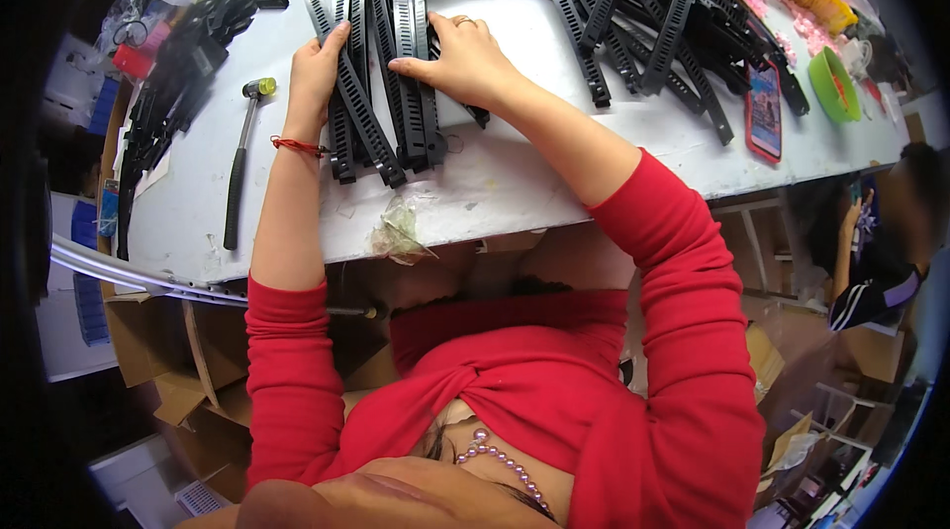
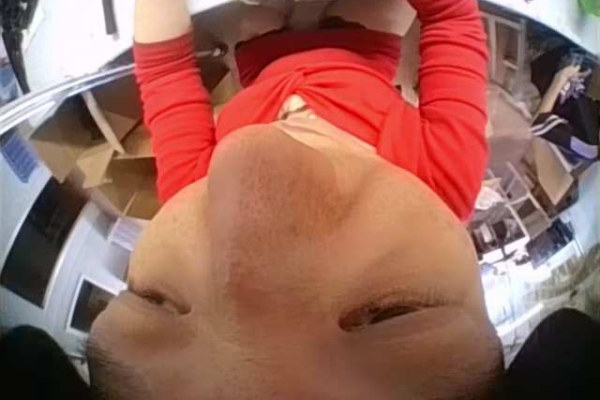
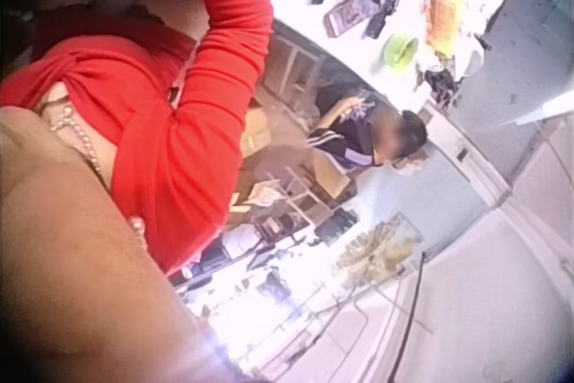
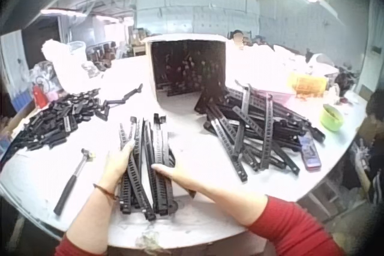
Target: Manually assemble black plastic toy or machine parts using a small hammer to snap components together.
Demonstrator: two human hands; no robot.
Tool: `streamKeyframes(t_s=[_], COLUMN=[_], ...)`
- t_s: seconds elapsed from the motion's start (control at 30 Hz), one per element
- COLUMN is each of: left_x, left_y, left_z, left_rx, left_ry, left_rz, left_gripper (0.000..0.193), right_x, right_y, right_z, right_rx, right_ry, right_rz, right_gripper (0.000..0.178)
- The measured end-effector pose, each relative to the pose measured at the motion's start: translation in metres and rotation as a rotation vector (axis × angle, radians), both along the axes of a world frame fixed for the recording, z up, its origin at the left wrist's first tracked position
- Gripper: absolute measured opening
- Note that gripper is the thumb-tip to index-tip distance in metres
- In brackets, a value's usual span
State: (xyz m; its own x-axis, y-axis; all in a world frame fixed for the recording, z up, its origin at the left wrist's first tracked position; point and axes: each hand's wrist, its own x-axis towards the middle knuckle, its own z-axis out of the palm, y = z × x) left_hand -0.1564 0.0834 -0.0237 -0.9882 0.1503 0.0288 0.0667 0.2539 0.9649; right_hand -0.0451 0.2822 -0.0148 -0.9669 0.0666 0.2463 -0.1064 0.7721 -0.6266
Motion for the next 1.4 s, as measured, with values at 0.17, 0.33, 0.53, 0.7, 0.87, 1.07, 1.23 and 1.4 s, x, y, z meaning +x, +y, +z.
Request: streamKeyframes(t_s=[0.17, 0.33, 0.53, 0.7, 0.87, 1.07, 1.23, 1.4], left_x=[-0.005, -0.001, -0.017, 0.010, 0.030, 0.023, 0.031, 0.019], left_y=[-0.015, -0.026, -0.043, -0.014, 0.009, 0.006, 0.010, -0.006], left_z=[0.011, 0.023, 0.016, 0.022, 0.010, 0.008, 0.010, 0.005], left_rx=[0.092, 0.115, -0.608, -0.604, -0.681, -0.635, -0.709, -0.667], left_ry=[-0.119, -0.224, 0.234, 0.244, 0.353, 0.313, 0.309, 0.318], left_rz=[-0.007, -0.036, 0.131, 0.039, -0.055, -0.124, -0.048, 0.013], left_gripper=[0.026, 0.018, 0.078, 0.118, 0.118, 0.105, 0.097, 0.082], right_x=[-0.003, -0.002, -0.004, -0.010, -0.007, -0.009, -0.012, 0.002], right_y=[0.010, 0.007, 0.008, 0.012, -0.002, -0.010, -0.002, -0.017], right_z=[-0.006, -0.004, -0.006, -0.011, -0.004, -0.010, -0.015, -0.011], right_rx=[-0.064, -0.091, -0.087, -0.119, -0.181, -0.210, -0.275, 0.084], right_ry=[-0.028, -0.071, -0.044, -0.069, -0.143, -0.117, -0.109, 0.106], right_rz=[-0.011, -0.013, -0.015, 0.013, 0.007, -0.043, 0.079, 0.145], right_gripper=[0.081, 0.073, 0.071, 0.067, 0.071, 0.074, 0.076, 0.070])
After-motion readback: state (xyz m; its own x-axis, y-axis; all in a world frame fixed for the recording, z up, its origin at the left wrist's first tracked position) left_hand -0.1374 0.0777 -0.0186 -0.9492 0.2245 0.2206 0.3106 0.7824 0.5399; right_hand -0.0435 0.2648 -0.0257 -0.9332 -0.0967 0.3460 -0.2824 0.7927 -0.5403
